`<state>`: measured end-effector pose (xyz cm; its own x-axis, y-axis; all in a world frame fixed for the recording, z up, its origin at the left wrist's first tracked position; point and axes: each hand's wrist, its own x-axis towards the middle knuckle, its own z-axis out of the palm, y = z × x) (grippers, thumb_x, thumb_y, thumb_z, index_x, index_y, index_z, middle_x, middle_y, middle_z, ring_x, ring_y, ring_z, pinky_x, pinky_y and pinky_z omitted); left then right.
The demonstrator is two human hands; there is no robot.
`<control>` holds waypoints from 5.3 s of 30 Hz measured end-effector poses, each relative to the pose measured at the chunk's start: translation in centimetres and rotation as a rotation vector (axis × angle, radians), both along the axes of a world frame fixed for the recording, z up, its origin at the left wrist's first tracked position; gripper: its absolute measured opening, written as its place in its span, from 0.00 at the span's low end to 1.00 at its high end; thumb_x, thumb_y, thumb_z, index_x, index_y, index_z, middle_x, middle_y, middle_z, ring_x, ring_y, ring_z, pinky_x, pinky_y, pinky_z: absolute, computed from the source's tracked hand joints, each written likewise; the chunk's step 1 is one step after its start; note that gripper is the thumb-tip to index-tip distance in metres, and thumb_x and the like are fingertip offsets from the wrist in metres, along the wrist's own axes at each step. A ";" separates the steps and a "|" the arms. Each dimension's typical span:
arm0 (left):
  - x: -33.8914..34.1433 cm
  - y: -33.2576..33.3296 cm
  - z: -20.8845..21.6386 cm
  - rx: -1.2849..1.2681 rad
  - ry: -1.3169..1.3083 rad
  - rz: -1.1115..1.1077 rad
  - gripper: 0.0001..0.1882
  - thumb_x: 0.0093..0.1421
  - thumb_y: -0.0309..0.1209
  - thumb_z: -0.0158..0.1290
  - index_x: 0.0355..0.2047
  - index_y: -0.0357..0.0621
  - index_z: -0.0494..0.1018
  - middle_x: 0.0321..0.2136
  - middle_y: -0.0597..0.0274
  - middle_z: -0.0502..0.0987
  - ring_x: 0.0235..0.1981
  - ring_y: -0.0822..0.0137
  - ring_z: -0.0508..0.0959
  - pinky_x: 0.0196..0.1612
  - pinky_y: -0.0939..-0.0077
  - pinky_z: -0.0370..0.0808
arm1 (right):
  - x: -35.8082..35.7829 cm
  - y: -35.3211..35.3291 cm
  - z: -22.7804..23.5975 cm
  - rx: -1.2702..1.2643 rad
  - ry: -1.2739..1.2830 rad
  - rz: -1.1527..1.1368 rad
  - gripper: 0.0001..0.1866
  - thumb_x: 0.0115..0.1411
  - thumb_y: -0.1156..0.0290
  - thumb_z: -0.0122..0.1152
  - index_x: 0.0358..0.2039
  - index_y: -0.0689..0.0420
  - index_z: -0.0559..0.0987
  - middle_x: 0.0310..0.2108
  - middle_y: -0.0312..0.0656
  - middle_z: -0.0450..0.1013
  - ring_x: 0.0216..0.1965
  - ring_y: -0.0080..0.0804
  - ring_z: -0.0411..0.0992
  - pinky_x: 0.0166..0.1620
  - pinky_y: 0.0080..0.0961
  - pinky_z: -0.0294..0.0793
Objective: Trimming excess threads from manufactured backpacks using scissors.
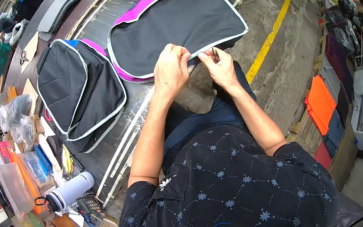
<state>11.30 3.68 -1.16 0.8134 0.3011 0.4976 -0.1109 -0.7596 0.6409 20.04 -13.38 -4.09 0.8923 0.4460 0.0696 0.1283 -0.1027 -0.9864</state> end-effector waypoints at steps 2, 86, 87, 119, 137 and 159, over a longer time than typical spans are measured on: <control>0.0 0.1 -0.2 -0.046 -0.016 -0.006 0.06 0.67 0.28 0.63 0.38 0.37 0.81 0.34 0.52 0.79 0.33 0.54 0.81 0.40 0.62 0.78 | -0.1 -0.2 0.4 -0.022 0.011 0.010 0.12 0.71 0.65 0.71 0.37 0.63 0.84 0.25 0.26 0.75 0.27 0.12 0.66 0.32 0.19 0.67; -8.0 6.1 -0.7 0.352 0.049 0.304 0.11 0.55 0.19 0.65 0.38 0.46 0.86 0.52 0.52 0.80 0.54 0.47 0.78 0.57 0.54 0.77 | 13.9 -9.1 0.5 -0.076 0.117 -0.339 0.17 0.71 0.56 0.72 0.32 0.57 0.86 0.22 0.23 0.66 0.24 0.15 0.61 0.28 0.23 0.57; -7.2 7.2 -0.6 0.369 0.029 0.297 0.08 0.55 0.19 0.64 0.34 0.44 0.85 0.49 0.52 0.81 0.52 0.47 0.79 0.55 0.54 0.78 | 13.6 -8.6 0.6 0.019 0.178 -0.291 0.17 0.71 0.55 0.72 0.31 0.55 0.84 0.21 0.22 0.65 0.22 0.13 0.58 0.26 0.22 0.55; 0.5 -8.0 -3.4 -1.353 0.146 -0.267 0.14 0.78 0.39 0.57 0.41 0.42 0.82 0.30 0.72 0.82 0.17 0.85 0.63 0.21 0.83 0.59 | 0.4 -4.8 2.0 0.233 -0.137 -0.212 0.09 0.75 0.70 0.66 0.51 0.61 0.83 0.36 0.26 0.76 0.35 0.12 0.70 0.40 0.15 0.70; -0.2 -8.8 -1.3 -1.465 0.145 -0.183 0.19 0.79 0.43 0.56 0.35 0.42 0.81 0.21 0.77 0.72 0.19 0.85 0.63 0.22 0.84 0.57 | 0.9 -7.4 3.8 0.007 -0.270 -0.136 0.14 0.80 0.61 0.58 0.41 0.59 0.77 0.27 0.26 0.66 0.28 0.14 0.61 0.34 0.17 0.63; 1.2 -4.6 0.7 -0.505 0.057 -0.052 0.04 0.70 0.24 0.57 0.38 0.36 0.80 0.32 0.59 0.81 0.33 0.59 0.83 0.38 0.68 0.76 | 5.0 -4.0 4.5 -0.065 -0.270 0.206 0.08 0.73 0.75 0.66 0.50 0.61 0.84 0.39 0.30 0.79 0.38 0.14 0.73 0.42 0.18 0.73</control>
